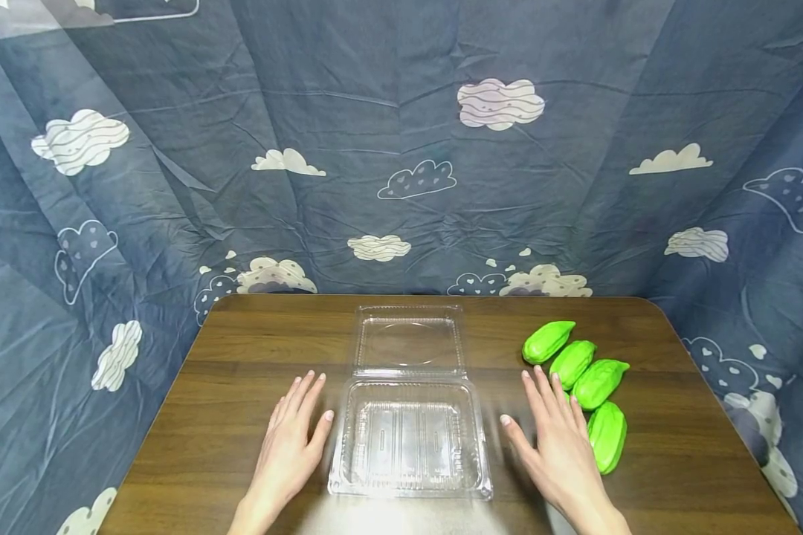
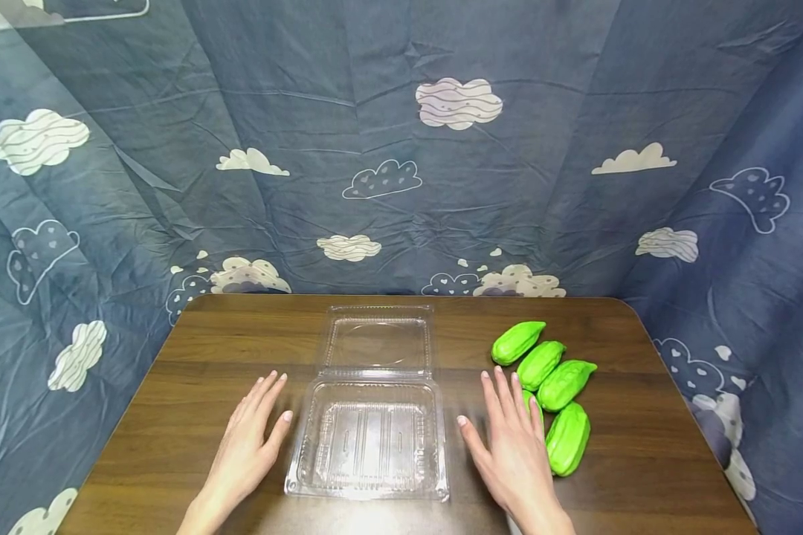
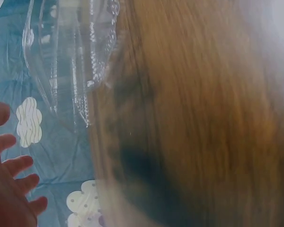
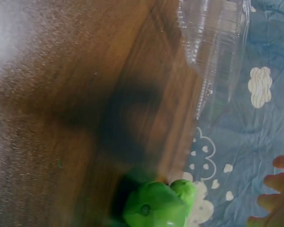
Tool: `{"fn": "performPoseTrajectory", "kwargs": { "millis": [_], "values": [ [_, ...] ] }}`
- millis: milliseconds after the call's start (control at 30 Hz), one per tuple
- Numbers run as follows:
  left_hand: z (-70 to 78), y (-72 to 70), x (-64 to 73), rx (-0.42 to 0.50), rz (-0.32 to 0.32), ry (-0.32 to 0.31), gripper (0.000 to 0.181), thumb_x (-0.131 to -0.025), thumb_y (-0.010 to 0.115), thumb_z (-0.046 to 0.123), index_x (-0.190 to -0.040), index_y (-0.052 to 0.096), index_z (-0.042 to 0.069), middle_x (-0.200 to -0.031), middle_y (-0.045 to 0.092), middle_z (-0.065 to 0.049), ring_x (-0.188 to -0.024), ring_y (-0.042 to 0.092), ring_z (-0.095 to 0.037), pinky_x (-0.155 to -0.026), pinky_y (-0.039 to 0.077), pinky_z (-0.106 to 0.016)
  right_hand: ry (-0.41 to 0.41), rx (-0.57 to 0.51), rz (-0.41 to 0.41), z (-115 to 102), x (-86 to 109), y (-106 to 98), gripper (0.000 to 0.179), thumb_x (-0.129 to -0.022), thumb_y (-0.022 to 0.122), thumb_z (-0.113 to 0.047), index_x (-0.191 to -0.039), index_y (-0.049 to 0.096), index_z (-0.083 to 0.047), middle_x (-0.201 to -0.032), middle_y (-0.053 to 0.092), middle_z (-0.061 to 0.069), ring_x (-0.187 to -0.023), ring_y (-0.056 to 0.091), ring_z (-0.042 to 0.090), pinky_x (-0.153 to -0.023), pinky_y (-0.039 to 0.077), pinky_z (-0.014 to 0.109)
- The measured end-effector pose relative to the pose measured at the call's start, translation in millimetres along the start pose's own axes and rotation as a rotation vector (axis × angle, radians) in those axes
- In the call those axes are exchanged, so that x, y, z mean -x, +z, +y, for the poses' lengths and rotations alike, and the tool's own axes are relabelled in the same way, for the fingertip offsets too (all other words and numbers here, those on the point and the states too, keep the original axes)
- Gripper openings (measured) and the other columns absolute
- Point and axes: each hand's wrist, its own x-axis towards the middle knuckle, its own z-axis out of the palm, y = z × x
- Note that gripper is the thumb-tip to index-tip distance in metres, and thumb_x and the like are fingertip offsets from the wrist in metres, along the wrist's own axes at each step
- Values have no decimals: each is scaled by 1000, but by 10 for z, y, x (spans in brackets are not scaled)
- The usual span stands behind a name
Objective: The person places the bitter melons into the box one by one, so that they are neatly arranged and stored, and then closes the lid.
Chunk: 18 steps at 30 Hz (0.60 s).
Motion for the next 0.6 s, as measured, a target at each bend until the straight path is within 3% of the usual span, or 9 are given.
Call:
{"fn": "performPoseTrajectory", "kwargs": {
  "millis": [200,333,467,600],
  "values": [
    [7,63,51,234,35,-28,54,-98,61,23,-149,43,20,-154,37,-3,-140,34,-28,-108,31,-56,-9,-65,94,39,25,4,69,-92,66,-31,-149,39,-5,-154,36,16,-143,26,36,-118,9,44],
    [1,94,66,339,38,-37,53,-95,64,14,-145,47,18,-148,44,-3,-136,40,-26,-108,34,-51,-21,-105,138,79,44,8,68,-89,69,-24,-147,41,-2,-151,39,18,-140,30,37,-118,11,41],
    [-14,123,95,436,24,-58,51,-93,66,7,-141,52,16,-142,50,-6,-130,47,-29,-104,39,-51,-7,-160,169,121,71,8,67,-88,71,-19,-146,43,-1,-149,42,19,-137,34,39,-117,15,40],
    [-21,161,124,620,-21,-101,47,-92,65,2,-137,54,11,-137,55,-8,-123,53,-32,-99,45,-48,32,-210,189,164,107,-2,65,-88,72,-16,-146,45,-4,-147,44,18,-134,37,41,-115,19,38]
  ]
}}
